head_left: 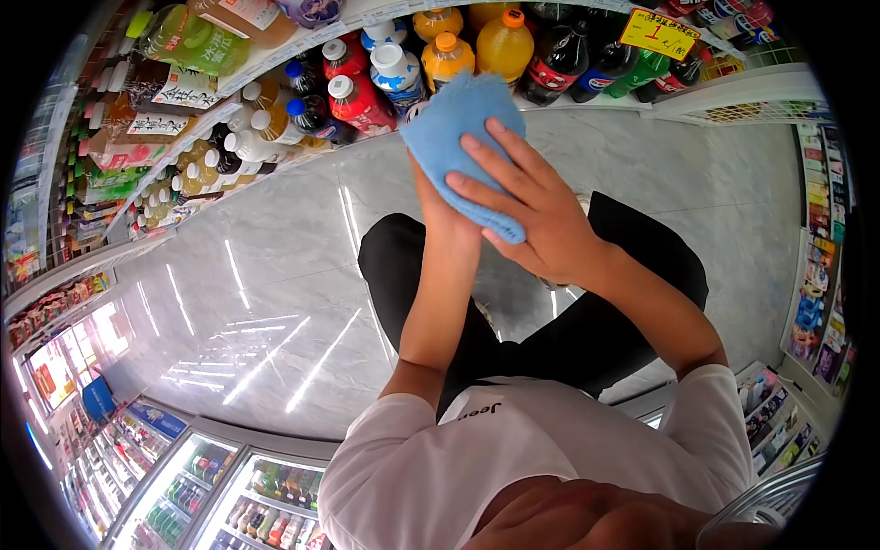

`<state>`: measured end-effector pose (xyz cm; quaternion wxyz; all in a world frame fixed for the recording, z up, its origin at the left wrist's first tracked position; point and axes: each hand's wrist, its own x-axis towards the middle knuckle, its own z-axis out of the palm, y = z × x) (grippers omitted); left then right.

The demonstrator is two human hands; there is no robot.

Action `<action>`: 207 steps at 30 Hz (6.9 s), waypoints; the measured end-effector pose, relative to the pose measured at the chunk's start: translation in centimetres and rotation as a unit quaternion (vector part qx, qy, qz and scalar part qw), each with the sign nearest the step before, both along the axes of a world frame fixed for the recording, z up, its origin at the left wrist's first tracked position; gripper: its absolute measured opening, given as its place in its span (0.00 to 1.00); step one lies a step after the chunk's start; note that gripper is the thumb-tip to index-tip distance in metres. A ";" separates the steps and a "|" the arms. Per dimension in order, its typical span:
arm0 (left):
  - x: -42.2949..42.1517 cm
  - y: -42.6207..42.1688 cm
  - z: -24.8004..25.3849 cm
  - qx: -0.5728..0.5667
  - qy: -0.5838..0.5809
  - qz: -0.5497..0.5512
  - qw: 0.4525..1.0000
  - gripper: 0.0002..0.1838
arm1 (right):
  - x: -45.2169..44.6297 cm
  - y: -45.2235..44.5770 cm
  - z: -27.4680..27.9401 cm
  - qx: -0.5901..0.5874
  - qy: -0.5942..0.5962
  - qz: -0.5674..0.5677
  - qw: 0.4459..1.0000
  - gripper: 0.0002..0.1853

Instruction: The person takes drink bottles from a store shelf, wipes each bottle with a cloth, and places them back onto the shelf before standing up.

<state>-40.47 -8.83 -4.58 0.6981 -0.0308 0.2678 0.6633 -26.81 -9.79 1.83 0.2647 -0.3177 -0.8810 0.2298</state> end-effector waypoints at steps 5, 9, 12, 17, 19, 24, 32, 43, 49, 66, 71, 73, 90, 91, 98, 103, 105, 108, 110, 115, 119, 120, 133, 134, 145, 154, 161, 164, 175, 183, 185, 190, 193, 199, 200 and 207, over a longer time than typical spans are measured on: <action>-1.2 0.0 -6.7 0.133 0.179 -0.077 0.972 0.30 | 0.4 0.5 0.0 0.059 -0.091 0.098 0.989 0.25; -2.7 0.5 -5.9 0.094 0.216 -0.107 0.966 0.30 | 2.1 1.4 0.9 0.010 -0.013 0.058 0.998 0.20; -2.9 0.5 -3.1 -0.007 -0.158 -0.024 0.987 0.31 | 3.0 1.0 1.0 -0.313 0.131 -0.197 0.920 0.18; -1.9 -0.4 -2.3 0.011 -0.062 -0.033 0.997 0.36 | 4.2 3.6 -0.8 -0.498 0.324 -0.277 0.755 0.29; -1.1 -1.0 -0.4 -0.002 0.067 -0.027 0.997 0.34 | 2.8 3.0 -0.3 -0.527 0.364 -0.298 0.708 0.29; 0.9 -1.3 1.1 0.018 0.115 0.030 0.993 0.29 | 0.9 1.0 -1.1 -0.541 0.316 -0.327 0.707 0.30; 1.4 -1.8 -1.8 0.107 0.327 0.034 0.938 0.28 | 0.2 0.3 0.5 -0.544 0.338 -0.337 0.690 0.31; 0.6 -3.4 -1.3 0.198 0.398 -0.159 0.881 0.33 | 2.6 3.0 2.2 -0.399 0.453 -0.134 0.786 0.27; -1.0 -4.5 -2.5 0.198 0.183 -0.292 0.918 0.31 | 3.8 4.6 3.1 -0.301 0.265 -0.016 0.916 0.33; -2.0 0.0 0.2 0.120 0.394 -0.180 0.893 0.29 | 5.6 5.4 2.2 -0.286 0.257 -0.360 0.850 0.24; -4.3 3.3 2.9 0.147 0.421 -0.087 0.891 0.26 | 5.0 4.2 0.8 -0.136 -0.139 -0.214 0.957 0.21; -5.2 4.7 3.7 0.194 0.463 -0.037 0.864 0.27 | 4.6 3.4 0.0 -0.100 -0.190 -0.155 0.964 0.21; -9.3 12.6 11.0 0.314 0.720 0.153 0.599 0.33 | 2.8 1.7 0.3 -0.073 -0.246 -0.039 0.966 0.16; -9.6 13.1 11.1 0.323 0.790 0.194 0.484 0.33 | 2.8 1.8 0.3 -0.064 -0.243 -0.038 0.967 0.16; -8.6 14.5 11.5 0.316 0.723 0.216 0.575 0.41 | 2.9 1.1 -0.2 -0.059 -0.240 -0.022 0.969 0.15; -7.4 15.1 10.9 0.277 0.790 0.235 0.493 0.43 | 2.5 0.5 -1.0 -0.065 -0.239 -0.003 0.969 0.14; -7.4 15.9 10.4 0.290 0.782 0.237 0.498 0.42 | 2.4 0.4 -1.2 -0.062 -0.237 0.003 0.970 0.14; -7.6 16.9 9.7 0.284 0.786 0.241 0.493 0.43 | 2.4 0.3 -1.0 -0.061 -0.234 0.006 0.970 0.14; -7.5 17.1 9.7 0.268 0.792 0.241 0.493 0.43 | 2.5 0.2 -1.0 -0.056 -0.231 -0.001 0.971 0.14; -7.5 17.6 9.9 0.270 0.786 0.253 0.496 0.47 | 2.5 0.1 -1.1 -0.049 -0.225 -0.001 0.973 0.14; -7.4 18.1 9.8 0.277 0.807 0.260 0.453 0.48 | 2.6 0.0 -1.3 -0.044 -0.221 0.004 0.974 0.14; -7.1 18.0 9.8 0.278 0.805 0.255 0.458 0.48 | 2.6 0.0 -1.3 -0.044 -0.221 0.006 0.974 0.14; -6.6 17.6 9.7 0.273 0.848 0.286 0.353 0.50 | 2.4 0.3 -1.1 -0.077 -0.245 0.023 0.966 0.15; -6.5 17.5 9.8 0.275 0.853 0.298 0.329 0.50 | 2.3 0.3 -1.1 -0.078 -0.246 0.025 0.966 0.15; -5.8 15.7 11.5 0.178 0.880 0.284 0.338 0.46 | 2.2 0.4 -1.3 -0.078 -0.244 0.030 0.966 0.14; -6.5 15.8 11.3 0.139 0.883 0.231 0.383 0.47 | 2.3 0.5 -1.7 -0.075 -0.237 0.030 0.968 0.14; -7.6 16.6 11.2 0.161 0.862 0.186 0.443 0.49 | 2.3 0.6 -1.1 -0.093 -0.255 0.033 0.962 0.14; -7.6 16.4 11.6 0.151 0.858 0.147 0.468 0.50 | 2.4 0.5 -1.1 -0.072 -0.244 0.033 0.967 0.14; -10.6 15.6 7.8 0.124 0.821 0.321 0.455 0.40 | 2.2 0.4 -0.9 -0.054 -0.234 0.044 0.970 0.14; -12.6 16.8 7.2 0.123 0.829 0.355 0.413 0.39 | 2.2 0.2 -0.8 -0.055 -0.233 0.047 0.970 0.13; -12.5 16.7 7.3 0.090 0.832 0.354 0.418 0.40 | 2.2 0.1 -0.8 -0.052 -0.222 0.047 0.973 0.13; -12.1 16.8 7.5 0.035 0.851 0.337 0.402 0.39 | 2.1 -0.1 -0.7 -0.066 -0.230 0.051 0.970 0.13; -11.9 16.9 7.4 0.026 0.841 0.346 0.414 0.38 | 2.0 0.0 -0.1 -0.095 -0.254 0.055 0.961 0.13; -11.5 17.1 7.1 0.061 0.820 0.392 0.412 0.37 | 2.1 0.2 -0.1 -0.092 -0.243 0.056 0.964 0.13; -11.5 17.1 6.8 0.069 0.816 0.404 0.406 0.37 | 2.2 0.1 -0.2 -0.094 -0.242 0.056 0.964 0.13; -11.8 15.8 5.5 0.089 0.746 0.386 0.535 0.40 | 2.3 0.3 0.0 -0.101 -0.255 0.055 0.960 0.14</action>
